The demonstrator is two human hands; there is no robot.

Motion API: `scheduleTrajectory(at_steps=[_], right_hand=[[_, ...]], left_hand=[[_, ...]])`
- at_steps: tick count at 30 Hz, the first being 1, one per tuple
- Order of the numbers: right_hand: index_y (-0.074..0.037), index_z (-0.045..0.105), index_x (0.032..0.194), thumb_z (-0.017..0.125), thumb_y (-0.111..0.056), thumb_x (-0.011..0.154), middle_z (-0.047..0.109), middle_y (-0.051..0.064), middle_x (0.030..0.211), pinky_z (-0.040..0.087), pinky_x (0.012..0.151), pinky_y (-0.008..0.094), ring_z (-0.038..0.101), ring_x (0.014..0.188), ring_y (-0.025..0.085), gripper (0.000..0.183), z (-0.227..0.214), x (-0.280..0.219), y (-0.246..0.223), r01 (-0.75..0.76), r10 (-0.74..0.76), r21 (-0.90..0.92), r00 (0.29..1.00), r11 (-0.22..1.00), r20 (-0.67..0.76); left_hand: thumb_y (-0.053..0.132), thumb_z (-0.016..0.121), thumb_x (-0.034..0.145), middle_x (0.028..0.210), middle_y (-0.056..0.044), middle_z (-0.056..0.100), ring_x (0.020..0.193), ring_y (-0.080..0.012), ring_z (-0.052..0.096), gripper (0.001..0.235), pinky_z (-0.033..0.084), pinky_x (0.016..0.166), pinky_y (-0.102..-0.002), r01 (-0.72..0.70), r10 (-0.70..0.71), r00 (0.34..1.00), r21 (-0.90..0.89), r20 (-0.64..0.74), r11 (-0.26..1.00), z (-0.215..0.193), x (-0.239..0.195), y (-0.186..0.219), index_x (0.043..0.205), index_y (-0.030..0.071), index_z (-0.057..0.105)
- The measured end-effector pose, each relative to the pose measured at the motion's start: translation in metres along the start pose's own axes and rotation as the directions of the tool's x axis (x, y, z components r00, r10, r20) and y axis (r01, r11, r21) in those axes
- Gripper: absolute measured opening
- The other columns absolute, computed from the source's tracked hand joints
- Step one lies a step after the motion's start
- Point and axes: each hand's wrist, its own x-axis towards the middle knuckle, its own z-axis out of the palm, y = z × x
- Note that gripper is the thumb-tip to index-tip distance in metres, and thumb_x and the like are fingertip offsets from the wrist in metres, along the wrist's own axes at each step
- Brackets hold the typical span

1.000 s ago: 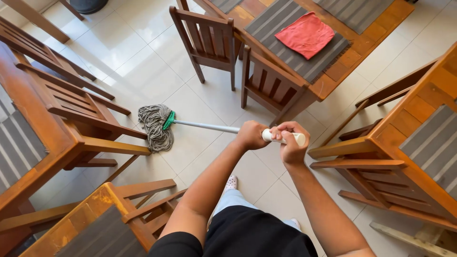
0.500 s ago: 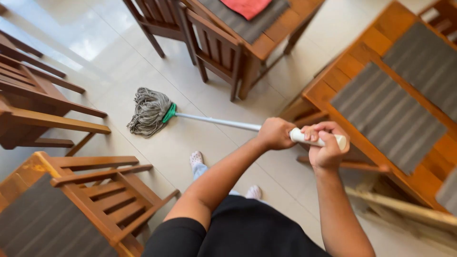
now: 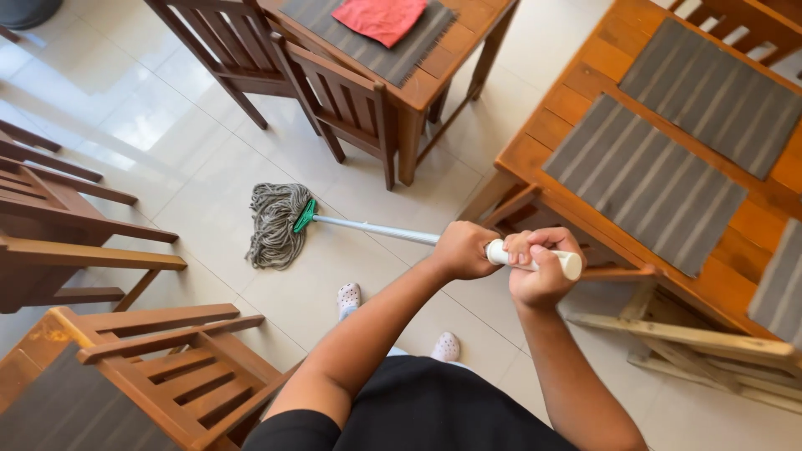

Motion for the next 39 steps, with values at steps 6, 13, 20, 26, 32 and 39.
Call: scheduleTrajectory(at_steps=[6, 13, 20, 26, 32, 39], right_hand=[[0.0, 0.05, 0.091, 0.044, 0.001, 0.083, 0.048, 0.01, 0.067, 0.05, 0.07, 0.041, 0.045, 0.061, 0.019, 0.01, 0.07, 0.001, 0.084, 0.013, -0.014, 0.03, 0.999, 0.999, 0.05], [0.001, 0.053, 0.093, 0.043, 0.005, 0.087, 0.054, 0.008, 0.075, 0.058, 0.091, 0.046, 0.056, 0.072, 0.019, 0.012, 0.158, 0.011, 0.188, -0.048, 0.054, -0.084, 0.996, 0.995, 0.07], [0.005, 0.058, 0.097, 0.046, 0.007, 0.093, 0.057, 0.01, 0.082, 0.055, 0.099, 0.047, 0.059, 0.081, 0.021, 0.012, 0.192, 0.007, 0.216, -0.178, 0.194, -0.125, 0.973, 0.976, 0.129], [0.007, 0.06, 0.096, 0.047, 0.006, 0.088, 0.057, 0.011, 0.08, 0.056, 0.101, 0.049, 0.059, 0.08, 0.022, 0.015, 0.158, 0.007, 0.192, -0.183, 0.205, -0.148, 0.967, 0.972, 0.149], [0.006, 0.06, 0.092, 0.046, 0.005, 0.084, 0.056, 0.012, 0.077, 0.056, 0.101, 0.05, 0.059, 0.078, 0.023, 0.016, 0.074, 0.003, 0.129, -0.188, 0.203, -0.152, 0.975, 0.97, 0.088], [0.007, 0.058, 0.088, 0.046, 0.003, 0.081, 0.054, 0.014, 0.074, 0.058, 0.093, 0.053, 0.059, 0.073, 0.026, 0.014, -0.057, -0.018, 0.011, -0.128, 0.13, -0.169, 0.992, 0.977, 0.002]], left_hand=[[0.033, 0.079, 0.072, 0.068, -0.013, 0.066, 0.067, -0.0383, 0.063, 0.024, 0.051, 0.059, -0.045, 0.003, -0.001, 0.999, 0.033, -0.041, 0.999, -0.079, -0.011, -0.074, 0.066, 0.014, 0.066], [0.037, 0.08, 0.069, 0.069, -0.014, 0.066, 0.067, -0.0399, 0.063, 0.025, 0.051, 0.058, -0.047, 0.033, -0.037, 0.999, 0.113, 0.028, 0.993, -0.179, -0.017, -0.196, 0.067, 0.014, 0.069], [0.04, 0.077, 0.07, 0.069, -0.013, 0.068, 0.068, -0.0397, 0.065, 0.026, 0.052, 0.061, -0.048, 0.093, -0.12, 0.986, 0.221, 0.113, 0.971, -0.216, -0.03, -0.235, 0.065, 0.015, 0.07], [0.039, 0.075, 0.07, 0.068, -0.012, 0.068, 0.066, -0.0386, 0.064, 0.023, 0.052, 0.061, -0.047, 0.089, -0.106, 0.991, 0.179, 0.086, 0.98, -0.186, -0.028, -0.207, 0.067, 0.016, 0.072], [0.038, 0.075, 0.07, 0.069, -0.011, 0.069, 0.066, -0.0378, 0.064, 0.022, 0.051, 0.06, -0.047, 0.065, -0.086, 0.987, 0.155, 0.133, 0.986, -0.094, -0.015, -0.156, 0.066, 0.016, 0.072], [0.041, 0.074, 0.071, 0.069, -0.008, 0.07, 0.067, -0.0353, 0.067, 0.019, 0.052, 0.061, -0.046, 0.029, -0.042, 0.988, 0.089, 0.149, 0.996, 0.038, -0.003, -0.029, 0.069, 0.022, 0.073]])
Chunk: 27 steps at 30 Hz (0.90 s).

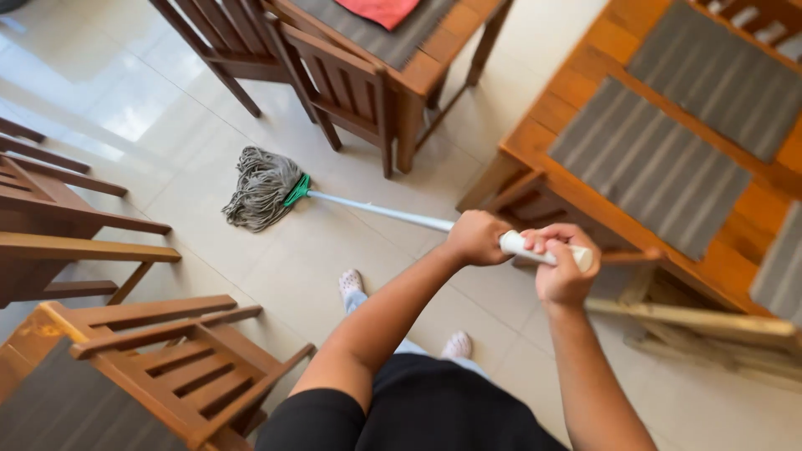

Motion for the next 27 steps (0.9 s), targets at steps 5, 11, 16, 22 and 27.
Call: scheduleTrajectory(at_steps=[5, 11, 16, 22, 27], right_hand=[[0.007, 0.058, 0.088, 0.045, 0.0, 0.081, 0.053, 0.015, 0.073, 0.056, 0.088, 0.051, 0.055, 0.071, 0.026, 0.016, -0.064, -0.031, -0.093, 0.083, -0.086, -0.045, 0.993, 0.996, -0.079], [0.004, 0.055, 0.085, 0.045, -0.005, 0.08, 0.049, 0.014, 0.068, 0.053, 0.078, 0.049, 0.049, 0.064, 0.024, 0.014, -0.099, -0.054, -0.108, 0.144, -0.151, -0.043, 0.958, 0.989, -0.246], [0.004, 0.055, 0.084, 0.045, -0.006, 0.078, 0.049, 0.012, 0.067, 0.052, 0.073, 0.047, 0.048, 0.062, 0.023, 0.015, -0.075, -0.038, -0.069, 0.136, -0.13, 0.006, 0.962, 0.991, -0.24], [0.005, 0.057, 0.087, 0.045, -0.002, 0.08, 0.051, 0.011, 0.068, 0.054, 0.076, 0.046, 0.049, 0.063, 0.02, 0.016, 0.012, -0.004, 0.0, 0.173, -0.161, 0.059, 0.972, 0.983, -0.169], [0.006, 0.058, 0.087, 0.044, 0.002, 0.082, 0.052, 0.01, 0.068, 0.058, 0.082, 0.044, 0.052, 0.066, 0.019, 0.015, 0.086, 0.034, 0.061, 0.145, -0.143, 0.031, 0.988, 0.989, -0.06]], left_hand=[[0.043, 0.074, 0.072, 0.071, -0.008, 0.07, 0.068, -0.0345, 0.068, 0.023, 0.052, 0.06, -0.046, -0.127, 0.128, 0.992, -0.082, 0.01, 0.989, 0.068, 0.019, 0.099, 0.071, 0.021, 0.072], [0.041, 0.074, 0.073, 0.069, -0.009, 0.068, 0.069, -0.0354, 0.067, 0.025, 0.052, 0.061, -0.046, -0.172, 0.177, 0.983, -0.1, 0.045, 0.98, 0.104, 0.017, 0.136, 0.067, 0.018, 0.068], [0.038, 0.072, 0.073, 0.07, -0.008, 0.069, 0.068, -0.0363, 0.066, 0.02, 0.053, 0.061, -0.046, -0.191, 0.189, 0.982, -0.123, -0.027, 0.974, 0.08, 0.017, 0.094, 0.069, 0.019, 0.067], [0.037, 0.077, 0.072, 0.066, -0.011, 0.067, 0.066, -0.0377, 0.065, 0.028, 0.052, 0.058, -0.047, -0.142, 0.142, 0.99, -0.012, -0.008, 0.99, 0.004, 0.014, 0.007, 0.062, 0.015, 0.064], [0.031, 0.078, 0.07, 0.066, -0.013, 0.066, 0.066, -0.0394, 0.063, 0.023, 0.051, 0.058, -0.047, -0.054, 0.055, 0.998, 0.024, -0.041, 0.998, -0.064, 0.017, -0.075, 0.063, 0.013, 0.066]])
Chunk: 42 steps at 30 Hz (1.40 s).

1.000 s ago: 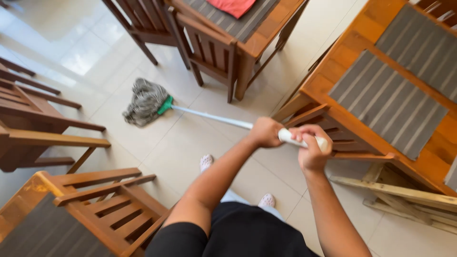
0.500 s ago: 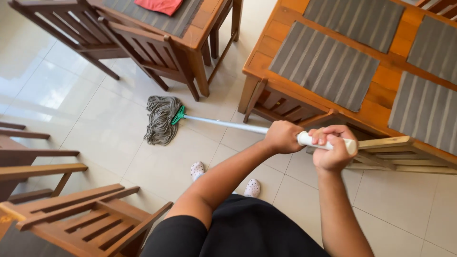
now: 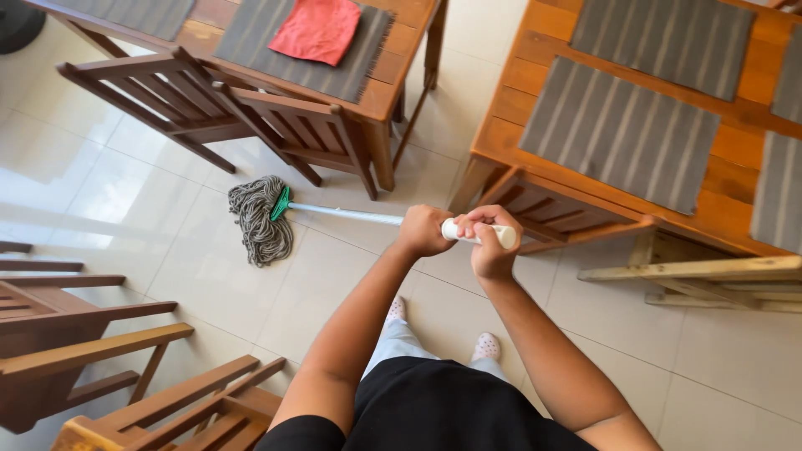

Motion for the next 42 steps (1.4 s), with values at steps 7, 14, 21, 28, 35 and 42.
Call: scheduleTrajectory(at_steps=[7, 14, 21, 28, 35, 42], right_hand=[[0.007, 0.06, 0.09, 0.046, 0.004, 0.085, 0.056, 0.01, 0.071, 0.057, 0.084, 0.041, 0.059, 0.071, 0.02, 0.015, 0.06, 0.015, 0.033, -0.023, 0.027, -0.081, 0.999, 0.996, 0.046], [0.009, 0.059, 0.09, 0.046, 0.005, 0.083, 0.057, 0.012, 0.074, 0.055, 0.084, 0.04, 0.059, 0.074, 0.022, 0.015, 0.02, 0.016, 0.016, -0.097, 0.098, -0.028, 0.993, 0.995, 0.062], [0.01, 0.06, 0.086, 0.045, 0.003, 0.08, 0.053, 0.013, 0.071, 0.056, 0.084, 0.045, 0.055, 0.07, 0.024, 0.017, -0.083, 0.005, -0.061, -0.101, 0.104, -0.036, 0.991, 0.994, 0.085], [0.008, 0.059, 0.084, 0.045, -0.001, 0.076, 0.053, 0.014, 0.069, 0.058, 0.084, 0.05, 0.056, 0.068, 0.026, 0.019, -0.221, -0.025, -0.174, -0.085, 0.091, -0.116, 0.995, 0.99, 0.048], [0.003, 0.055, 0.085, 0.045, -0.006, 0.081, 0.047, 0.012, 0.065, 0.05, 0.071, 0.045, 0.046, 0.059, 0.023, 0.014, -0.277, -0.045, -0.242, -0.014, 0.014, -0.006, 1.0, 1.0, -0.019], [0.0, 0.053, 0.087, 0.047, -0.005, 0.084, 0.048, 0.011, 0.063, 0.051, 0.069, 0.044, 0.047, 0.056, 0.022, 0.008, -0.243, -0.037, -0.2, 0.035, -0.04, 0.047, 0.995, 0.998, 0.094]], left_hand=[[0.03, 0.077, 0.067, 0.068, -0.015, 0.066, 0.067, -0.0408, 0.063, 0.019, 0.051, 0.059, -0.048, 0.024, -0.025, 0.999, 0.024, 0.036, 0.999, -0.055, 0.0, -0.053, 0.065, 0.014, 0.069], [0.037, 0.078, 0.07, 0.069, -0.013, 0.068, 0.068, -0.0393, 0.064, 0.022, 0.052, 0.061, -0.047, 0.021, -0.021, 0.998, 0.004, 0.06, 1.0, -0.024, 0.007, -0.031, 0.068, 0.016, 0.071], [0.038, 0.075, 0.073, 0.068, -0.011, 0.068, 0.067, -0.0377, 0.064, 0.023, 0.052, 0.061, -0.047, 0.052, -0.045, 0.996, -0.085, 0.083, 0.995, 0.055, 0.013, 0.07, 0.066, 0.016, 0.069], [0.039, 0.075, 0.069, 0.068, -0.009, 0.07, 0.068, -0.0355, 0.068, 0.023, 0.053, 0.062, -0.048, 0.003, 0.001, 0.998, -0.072, 0.056, 0.997, 0.187, 0.022, 0.198, 0.065, 0.018, 0.068], [0.04, 0.073, 0.072, 0.067, -0.01, 0.067, 0.068, -0.0364, 0.067, 0.027, 0.053, 0.062, -0.049, -0.001, 0.002, 1.0, -0.034, 0.02, 0.999, 0.233, 0.019, 0.294, 0.065, 0.016, 0.063], [0.034, 0.073, 0.067, 0.068, -0.009, 0.069, 0.068, -0.036, 0.069, 0.018, 0.054, 0.061, -0.05, 0.05, -0.051, 0.998, 0.019, 0.025, 0.999, 0.202, 0.017, 0.254, 0.069, 0.018, 0.066]])
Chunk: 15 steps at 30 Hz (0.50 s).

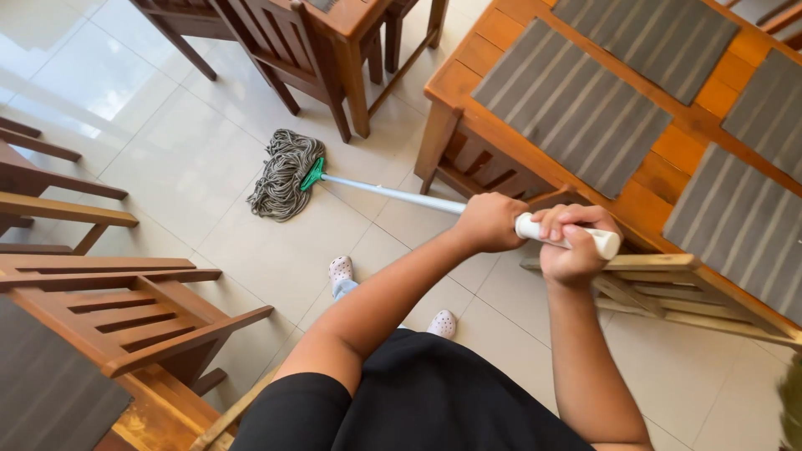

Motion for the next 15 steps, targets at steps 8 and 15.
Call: scheduleTrajectory(at_steps=[8, 15], right_hand=[[0.0, 0.054, 0.089, 0.047, 0.004, 0.085, 0.057, 0.013, 0.077, 0.053, 0.089, 0.046, 0.057, 0.076, 0.024, 0.01, 0.113, -0.002, 0.122, -0.122, 0.119, 0.042, 0.99, 0.992, 0.072], [0.003, 0.059, 0.089, 0.046, 0.006, 0.086, 0.057, 0.012, 0.078, 0.053, 0.094, 0.042, 0.054, 0.076, 0.021, 0.014, 0.241, 0.013, 0.213, -0.145, 0.128, 0.058, 0.965, 0.988, 0.228]], left_hand=[[0.033, 0.074, 0.069, 0.071, -0.009, 0.071, 0.072, -0.0357, 0.069, 0.017, 0.053, 0.064, -0.048, 0.042, -0.04, 0.998, 0.043, -0.04, 0.998, -0.079, -0.039, -0.157, 0.069, 0.017, 0.067], [0.038, 0.076, 0.067, 0.071, -0.012, 0.07, 0.072, -0.0382, 0.068, 0.022, 0.054, 0.065, -0.05, 0.163, -0.152, 0.985, 0.15, -0.079, 0.975, -0.193, -0.073, -0.27, 0.068, 0.018, 0.068]])
